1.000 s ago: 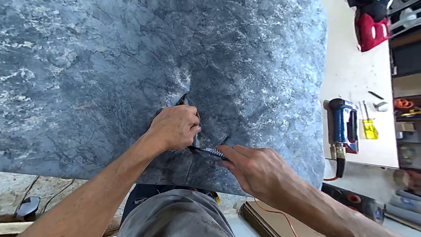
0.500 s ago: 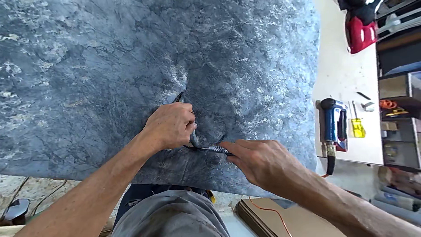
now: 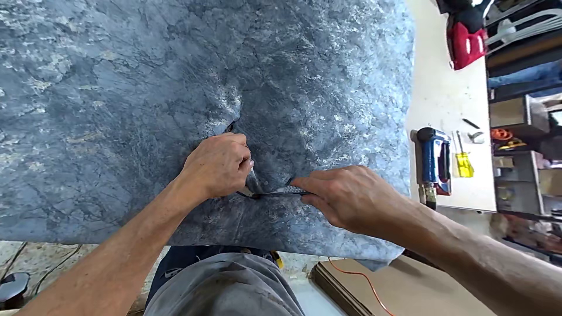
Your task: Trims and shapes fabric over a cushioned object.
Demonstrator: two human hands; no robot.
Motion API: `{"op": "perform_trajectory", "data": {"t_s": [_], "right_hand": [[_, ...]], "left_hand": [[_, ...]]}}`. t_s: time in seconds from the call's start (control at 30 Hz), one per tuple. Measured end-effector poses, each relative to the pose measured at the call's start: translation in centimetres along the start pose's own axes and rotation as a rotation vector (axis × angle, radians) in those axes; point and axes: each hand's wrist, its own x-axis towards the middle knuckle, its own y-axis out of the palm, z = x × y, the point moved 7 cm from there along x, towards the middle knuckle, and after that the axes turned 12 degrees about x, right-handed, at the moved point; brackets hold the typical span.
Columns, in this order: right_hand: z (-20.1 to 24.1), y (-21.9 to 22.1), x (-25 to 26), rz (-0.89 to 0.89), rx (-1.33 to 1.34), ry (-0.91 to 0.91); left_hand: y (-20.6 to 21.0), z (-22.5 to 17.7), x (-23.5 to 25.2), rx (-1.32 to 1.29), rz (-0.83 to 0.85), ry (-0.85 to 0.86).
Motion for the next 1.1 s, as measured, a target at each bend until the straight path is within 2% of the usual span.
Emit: {"op": "perform_trajectory", "data": {"t_s": [0.57, 1.1], "right_hand": [[-1.1, -0.5, -0.1, 0.04, -0.041, -0.022], [-1.4, -1.4, 0.2, 0.075, -0.105, -0.032]], "left_hand": [[-0.3, -0.5, -0.3, 0.145, -0.162, 0.037], [-0.5, -0.7, -0.6, 0.166, -0.17, 0.006]]}}
